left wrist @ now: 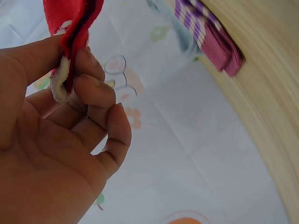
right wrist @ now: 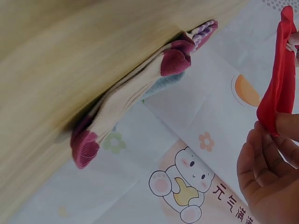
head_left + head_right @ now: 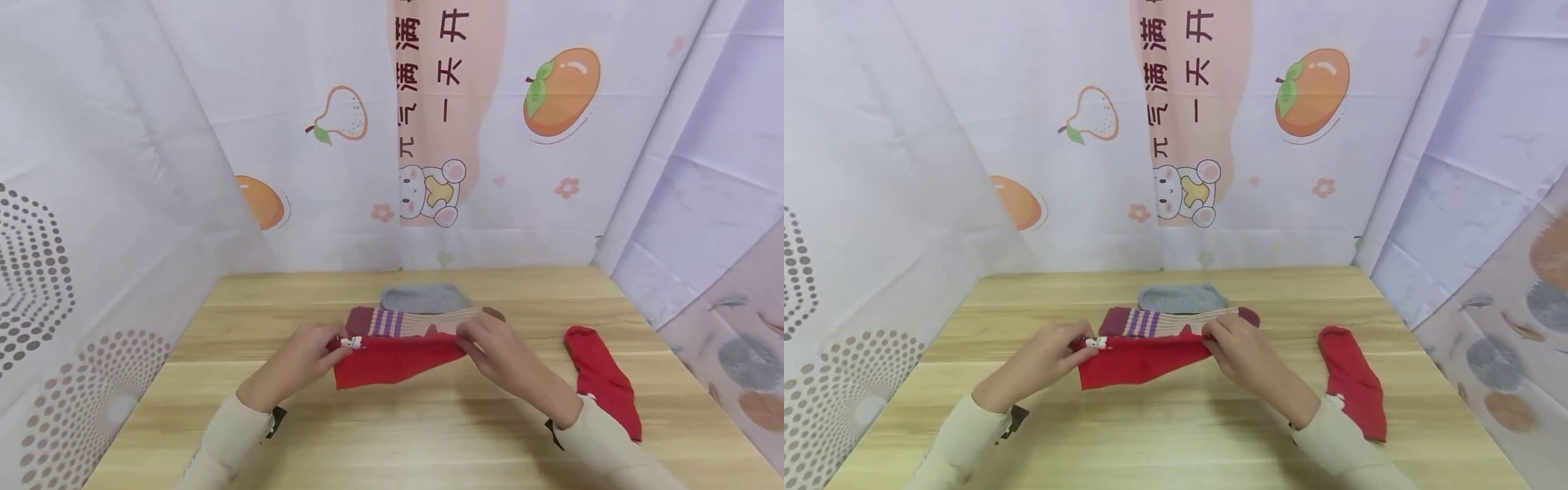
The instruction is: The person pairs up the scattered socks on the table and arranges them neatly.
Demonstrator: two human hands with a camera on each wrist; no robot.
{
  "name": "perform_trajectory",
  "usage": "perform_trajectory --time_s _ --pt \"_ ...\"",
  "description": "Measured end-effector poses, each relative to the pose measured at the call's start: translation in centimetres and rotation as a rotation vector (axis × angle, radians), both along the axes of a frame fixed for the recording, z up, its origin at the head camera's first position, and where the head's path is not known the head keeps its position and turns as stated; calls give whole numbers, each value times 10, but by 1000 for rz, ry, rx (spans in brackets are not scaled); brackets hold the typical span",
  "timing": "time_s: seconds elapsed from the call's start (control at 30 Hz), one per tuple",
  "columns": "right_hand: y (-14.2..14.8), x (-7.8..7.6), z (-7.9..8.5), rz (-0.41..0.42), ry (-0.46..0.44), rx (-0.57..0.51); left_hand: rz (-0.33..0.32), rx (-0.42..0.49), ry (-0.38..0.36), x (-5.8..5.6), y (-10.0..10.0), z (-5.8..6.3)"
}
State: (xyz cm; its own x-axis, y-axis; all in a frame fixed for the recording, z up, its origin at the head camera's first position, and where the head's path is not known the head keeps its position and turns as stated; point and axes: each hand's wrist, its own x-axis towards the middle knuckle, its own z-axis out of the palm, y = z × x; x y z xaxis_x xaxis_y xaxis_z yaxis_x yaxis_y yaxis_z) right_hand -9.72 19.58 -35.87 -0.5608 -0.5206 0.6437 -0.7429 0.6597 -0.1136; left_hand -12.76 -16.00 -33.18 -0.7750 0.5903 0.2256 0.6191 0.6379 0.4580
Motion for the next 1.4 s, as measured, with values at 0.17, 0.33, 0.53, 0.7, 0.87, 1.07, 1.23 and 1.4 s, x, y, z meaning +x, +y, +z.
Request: perform_trajectory --time_s 0.17,0.33,0.53,0.7,0.87,1.07,1.23,1.4 --pt "8 19 -9 5 -30 -9 -52 -33 -19 11 6 -4" --pt "13 31 -10 0 -74 44 -87 -63 16 16 17 -9" --pt "17 39 -3 -50 -313 176 -139 -162 6 15 32 -25" --pt "17 42 -1 -59 -415 247 -168 -169 -37 16 36 -34" --pt "17 41 -3 -52 -456 267 -171 -178 -79 17 41 -45" --pt "19 38 -12 -37 -534 291 -197 -196 -15 17 46 -58" --pt "18 34 -22 -54 -514 297 -199 -215 79 17 46 -68" --pt "20 30 -31 -94 -480 296 -141 -288 189 18 47 -73"
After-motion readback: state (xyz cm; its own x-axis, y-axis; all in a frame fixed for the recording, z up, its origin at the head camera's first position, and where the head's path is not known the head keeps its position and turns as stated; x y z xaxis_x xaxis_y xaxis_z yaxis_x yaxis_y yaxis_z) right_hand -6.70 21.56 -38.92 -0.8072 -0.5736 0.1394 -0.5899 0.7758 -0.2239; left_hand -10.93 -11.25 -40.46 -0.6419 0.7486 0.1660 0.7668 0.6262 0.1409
